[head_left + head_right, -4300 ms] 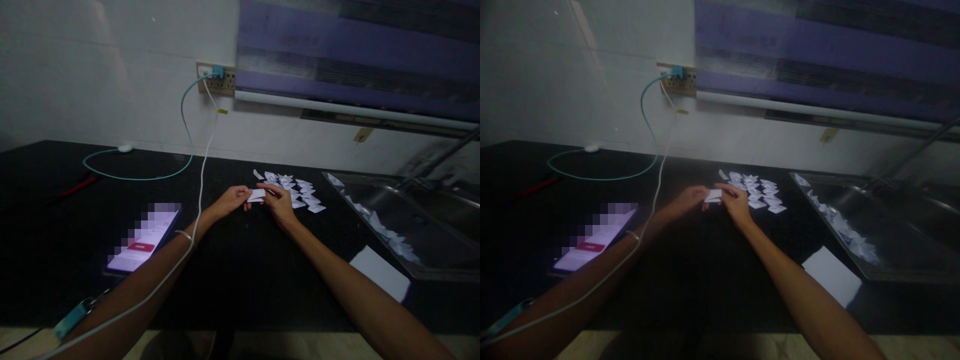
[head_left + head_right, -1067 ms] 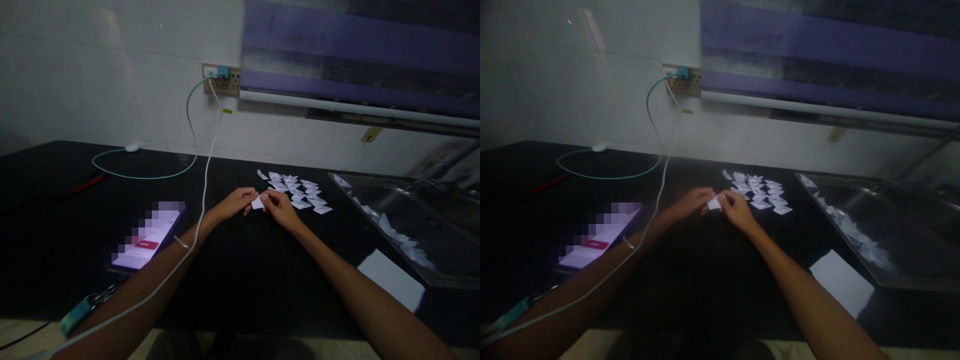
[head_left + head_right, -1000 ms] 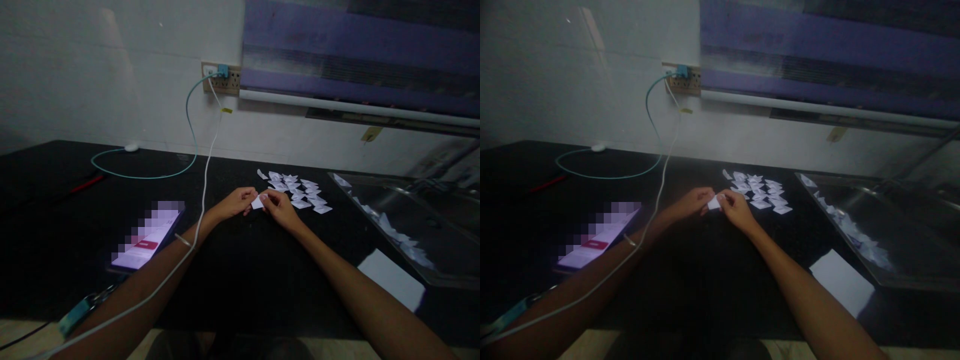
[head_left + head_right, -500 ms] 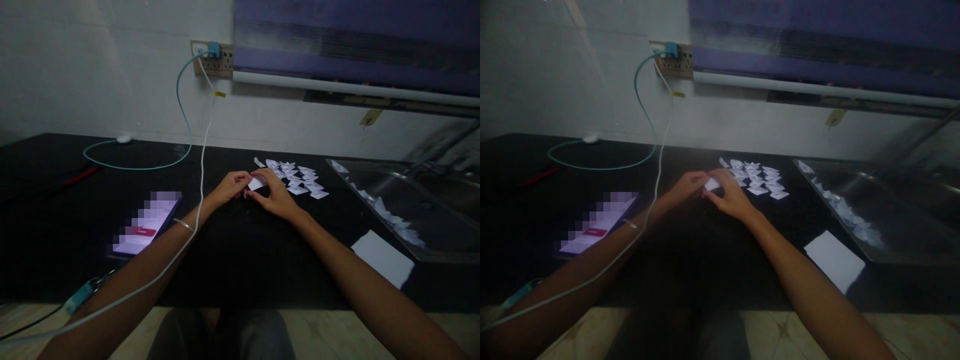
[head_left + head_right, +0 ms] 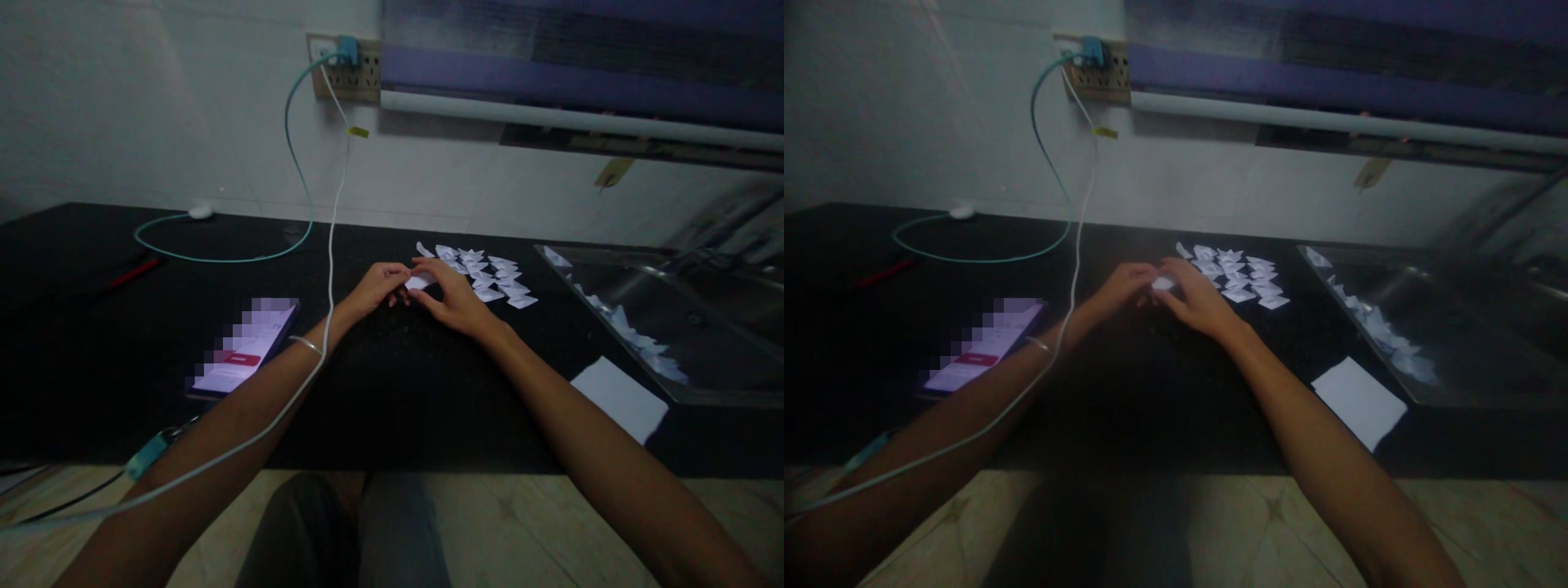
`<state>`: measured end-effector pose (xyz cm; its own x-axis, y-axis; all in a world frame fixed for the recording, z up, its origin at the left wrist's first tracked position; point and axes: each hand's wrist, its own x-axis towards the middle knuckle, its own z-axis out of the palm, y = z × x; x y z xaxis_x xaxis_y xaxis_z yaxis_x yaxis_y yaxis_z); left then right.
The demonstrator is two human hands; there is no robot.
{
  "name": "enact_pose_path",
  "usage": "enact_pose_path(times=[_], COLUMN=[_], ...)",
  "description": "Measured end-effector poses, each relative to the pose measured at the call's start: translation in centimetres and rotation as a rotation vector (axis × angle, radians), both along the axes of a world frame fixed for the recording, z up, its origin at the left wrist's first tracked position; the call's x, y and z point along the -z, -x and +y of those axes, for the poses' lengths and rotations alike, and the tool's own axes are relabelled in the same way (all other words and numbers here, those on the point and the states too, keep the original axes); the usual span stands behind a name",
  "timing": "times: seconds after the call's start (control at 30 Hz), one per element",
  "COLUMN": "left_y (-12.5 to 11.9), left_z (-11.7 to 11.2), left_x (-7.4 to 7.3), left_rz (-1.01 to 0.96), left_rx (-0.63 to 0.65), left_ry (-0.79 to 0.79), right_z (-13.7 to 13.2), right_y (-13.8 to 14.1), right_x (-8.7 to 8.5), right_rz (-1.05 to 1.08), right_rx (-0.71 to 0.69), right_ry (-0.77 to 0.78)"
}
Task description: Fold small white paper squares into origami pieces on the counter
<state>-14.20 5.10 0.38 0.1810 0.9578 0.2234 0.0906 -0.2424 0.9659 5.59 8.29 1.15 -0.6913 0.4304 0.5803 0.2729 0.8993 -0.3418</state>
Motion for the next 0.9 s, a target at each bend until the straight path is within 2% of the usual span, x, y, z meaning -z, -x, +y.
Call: enact_pose_path(times=[0.3, 0.5, 0.9], left_y=[-0.1, -0.2, -0.8], left_z=[0.2, 0.7, 0.8], left_x=[0.3, 0.7, 1.3], left_rz=[-0.03, 0.004, 0.016], left_rx=[0.06, 0.113, 0.196], left_ry=[0.011, 0.001, -0.18], right_z=[0.6, 0.7, 0.7], right_y=[0.1, 0.7, 0.8], right_x=[0.4, 0.7, 0.8], right_rz=[0.104, 0.185, 0.313], right_rx=[0.091, 0.068, 0.153], right_ry=[-0.082, -0.114, -0.04])
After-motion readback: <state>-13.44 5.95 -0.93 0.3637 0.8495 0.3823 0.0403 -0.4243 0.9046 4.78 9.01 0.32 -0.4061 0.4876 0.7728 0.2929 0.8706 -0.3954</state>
